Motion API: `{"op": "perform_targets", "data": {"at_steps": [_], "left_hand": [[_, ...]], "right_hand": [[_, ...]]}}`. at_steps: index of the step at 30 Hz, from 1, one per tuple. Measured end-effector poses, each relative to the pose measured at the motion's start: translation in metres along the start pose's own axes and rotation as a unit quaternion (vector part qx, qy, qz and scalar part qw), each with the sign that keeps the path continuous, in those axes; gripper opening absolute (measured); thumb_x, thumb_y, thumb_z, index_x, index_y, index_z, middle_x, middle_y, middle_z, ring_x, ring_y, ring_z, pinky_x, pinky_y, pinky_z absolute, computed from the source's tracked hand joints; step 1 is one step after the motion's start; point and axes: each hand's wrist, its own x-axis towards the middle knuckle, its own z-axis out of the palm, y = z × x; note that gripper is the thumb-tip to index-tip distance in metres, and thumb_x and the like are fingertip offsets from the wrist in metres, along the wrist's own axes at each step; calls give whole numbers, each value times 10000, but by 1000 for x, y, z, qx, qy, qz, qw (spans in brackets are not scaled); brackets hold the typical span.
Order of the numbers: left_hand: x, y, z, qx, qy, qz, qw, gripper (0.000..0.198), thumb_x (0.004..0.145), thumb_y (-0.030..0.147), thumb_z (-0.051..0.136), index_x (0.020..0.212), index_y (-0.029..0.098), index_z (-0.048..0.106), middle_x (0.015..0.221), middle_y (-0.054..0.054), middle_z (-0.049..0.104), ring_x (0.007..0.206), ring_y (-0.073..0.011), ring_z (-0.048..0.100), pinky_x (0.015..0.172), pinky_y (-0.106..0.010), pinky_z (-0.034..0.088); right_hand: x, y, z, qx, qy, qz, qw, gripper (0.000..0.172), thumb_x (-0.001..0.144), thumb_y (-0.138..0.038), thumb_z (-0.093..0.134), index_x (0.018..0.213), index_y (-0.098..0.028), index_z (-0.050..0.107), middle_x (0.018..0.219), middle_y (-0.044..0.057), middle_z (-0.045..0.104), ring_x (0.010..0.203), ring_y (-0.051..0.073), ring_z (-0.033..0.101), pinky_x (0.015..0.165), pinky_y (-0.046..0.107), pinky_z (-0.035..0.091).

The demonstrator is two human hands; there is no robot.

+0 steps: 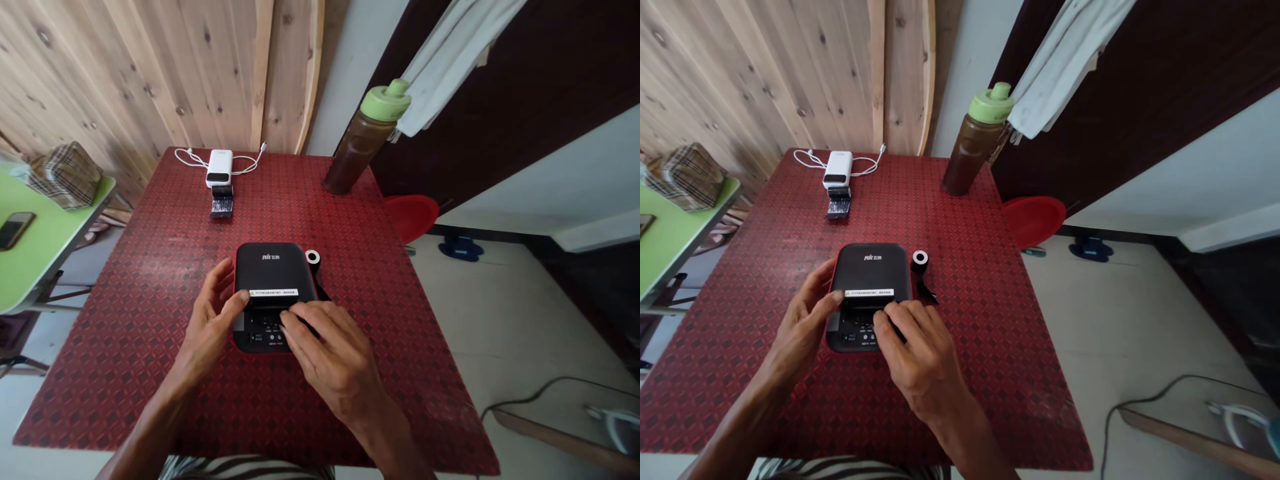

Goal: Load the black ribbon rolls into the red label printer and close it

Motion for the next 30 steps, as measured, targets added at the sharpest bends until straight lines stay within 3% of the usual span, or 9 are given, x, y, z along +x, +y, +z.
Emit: {"op": "perform_targets", "data": {"at_steps": [7, 12, 18, 24, 30], "left_hand": [[0, -2, 0, -34, -25, -27, 999, 633, 909, 431, 839, 1487, 255, 647, 1610, -118, 652, 1527, -357, 582, 1275, -506, 465], [-3, -4, -1, -32, -30, -32, 998, 683, 926, 429, 832, 1539, 258, 585, 1648, -123, 616, 1533, -347, 580, 1287, -510, 460], [-8, -5, 0, -16, -37, -16, 999, 612, 952, 454, 809, 1510, 288, 619, 1641, -103, 627, 1505, -326, 612, 1258, -479, 494], [-7, -7, 0, -10, -34, -16, 999, 664, 948, 483, 813, 1547, 289, 604, 1633, -111, 636, 1465, -330, 648, 1213, -476, 535], [-13, -12, -3, -9, -9, -25, 1000, 692, 938, 498, 824, 1551, 256, 615, 1626, -122, 644, 1485, -339, 630, 1245, -486, 498]], "right_hand": [[0, -5, -2, -42, 14, -9, 999, 146, 982, 2, 723, 1076, -92, 783, 1000, 122, 819, 879, 238, 716, 818, 388, 642], [1, -6, -3, -39, 3, 22, 999, 175, 1019, -22, 675, 1090, -158, 760, 1249, 136, 842, 1183, 287, 780, 986, 457, 634], [-1, -6, -2, -4, -3, 48, 999, 120, 1050, -91, 659, 1122, -171, 713, 1221, 113, 861, 1164, 266, 821, 996, 462, 641], [-3, -6, 1, 26, -5, 76, 997, 116, 1051, -115, 663, 1132, -188, 705, 1204, 92, 863, 1149, 266, 826, 993, 465, 657], [-15, -8, 1, 59, 30, 103, 992, 282, 1058, -110, 661, 1330, -181, 681, 1296, 137, 818, 1260, 278, 770, 1051, 487, 659]]}}
